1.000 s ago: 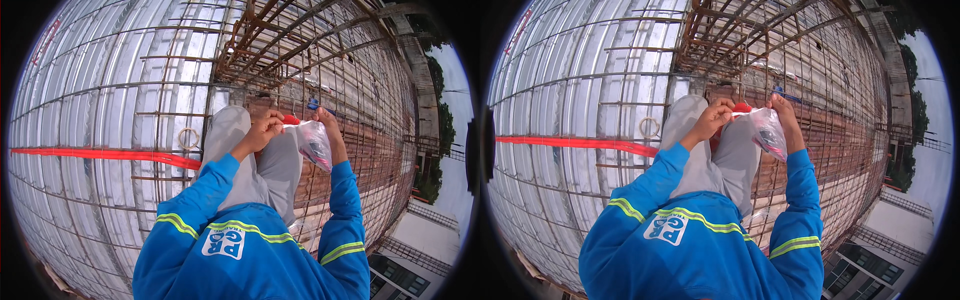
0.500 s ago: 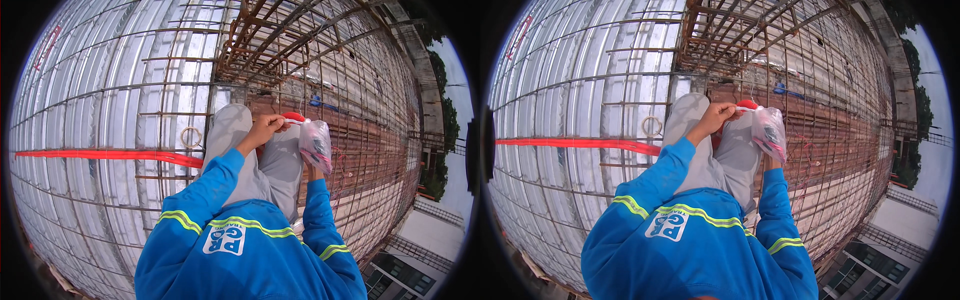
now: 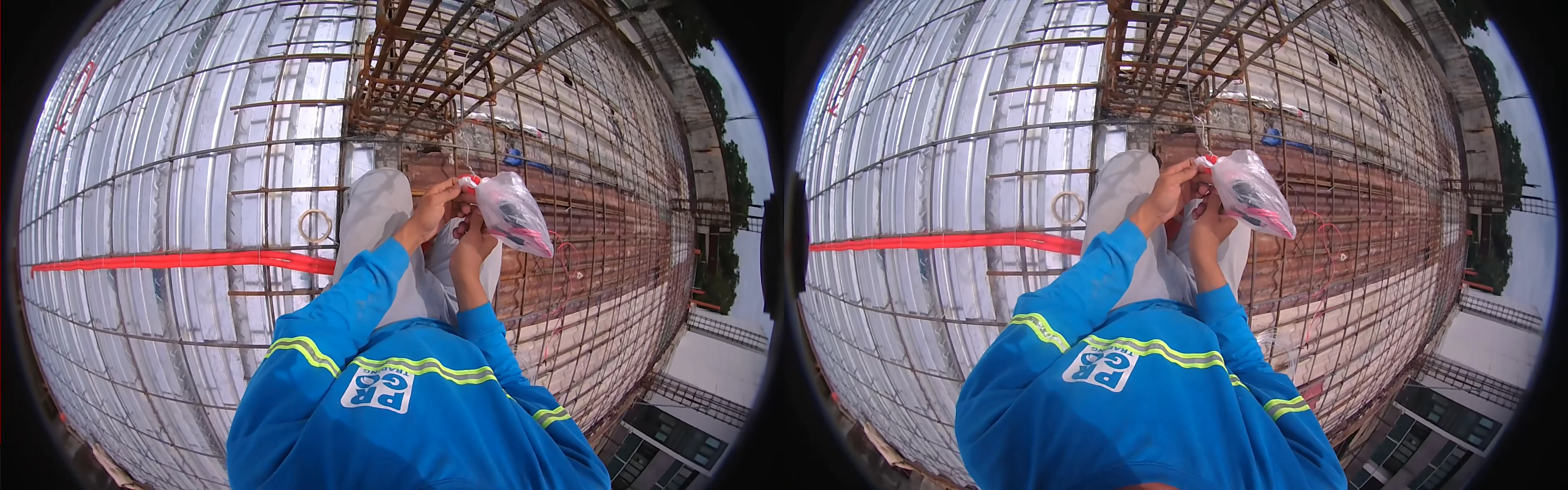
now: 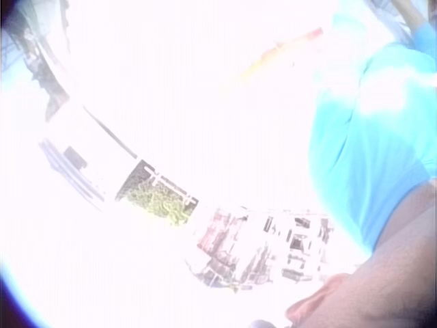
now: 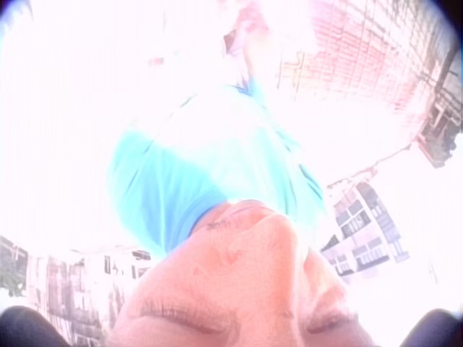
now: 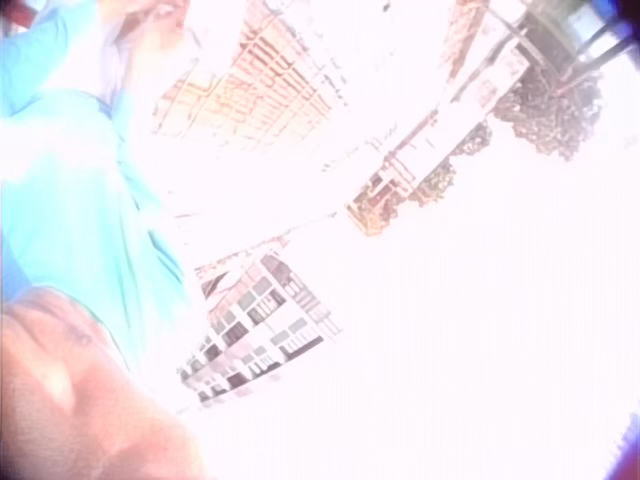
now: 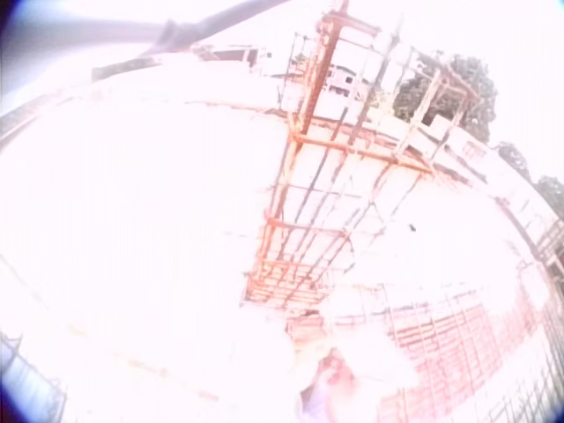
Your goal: The recorder is securing electrical conduits with tape and wire on a construction site.
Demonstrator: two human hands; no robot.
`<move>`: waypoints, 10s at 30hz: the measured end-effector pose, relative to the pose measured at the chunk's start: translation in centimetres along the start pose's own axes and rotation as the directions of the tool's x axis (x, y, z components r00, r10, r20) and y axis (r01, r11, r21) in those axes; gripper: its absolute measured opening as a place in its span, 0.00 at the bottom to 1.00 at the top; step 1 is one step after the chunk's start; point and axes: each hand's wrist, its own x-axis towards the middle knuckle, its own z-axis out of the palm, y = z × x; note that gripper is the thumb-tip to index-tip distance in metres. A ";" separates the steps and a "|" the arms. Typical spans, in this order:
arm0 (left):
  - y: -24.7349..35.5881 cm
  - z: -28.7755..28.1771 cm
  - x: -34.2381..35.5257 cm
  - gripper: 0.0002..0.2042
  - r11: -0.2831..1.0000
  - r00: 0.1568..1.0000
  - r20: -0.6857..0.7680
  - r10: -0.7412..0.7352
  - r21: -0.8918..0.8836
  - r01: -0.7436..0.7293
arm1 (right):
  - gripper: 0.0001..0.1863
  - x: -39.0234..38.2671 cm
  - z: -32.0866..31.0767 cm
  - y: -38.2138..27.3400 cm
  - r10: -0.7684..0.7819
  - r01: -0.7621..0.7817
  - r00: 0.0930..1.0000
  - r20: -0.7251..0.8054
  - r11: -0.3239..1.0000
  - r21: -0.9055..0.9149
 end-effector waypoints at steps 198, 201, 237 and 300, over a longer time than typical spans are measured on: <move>-0.2 7.0 0.9 0.08 0.192 0.954 -0.076 0.291 0.981 0.020 | 0.13 5.2 -4.6 2.4 0.119 -0.160 0.985 0.123 0.899 0.408; 0.2 7.0 1.4 0.07 0.225 0.959 -0.149 0.241 0.970 0.094 | 0.15 4.6 -4.9 1.7 0.082 -0.209 0.966 0.247 0.810 0.549; 3.7 3.5 4.2 0.05 0.651 0.732 -0.455 -0.507 0.354 0.671 | 0.22 7.4 -6.0 4.9 -0.028 -0.380 0.766 0.642 0.786 0.487; 2.7 0.6 1.5 0.16 0.523 0.992 -0.127 -0.018 0.844 0.117 | 0.14 3.7 -3.8 0.8 0.042 -0.188 0.904 0.426 0.933 0.307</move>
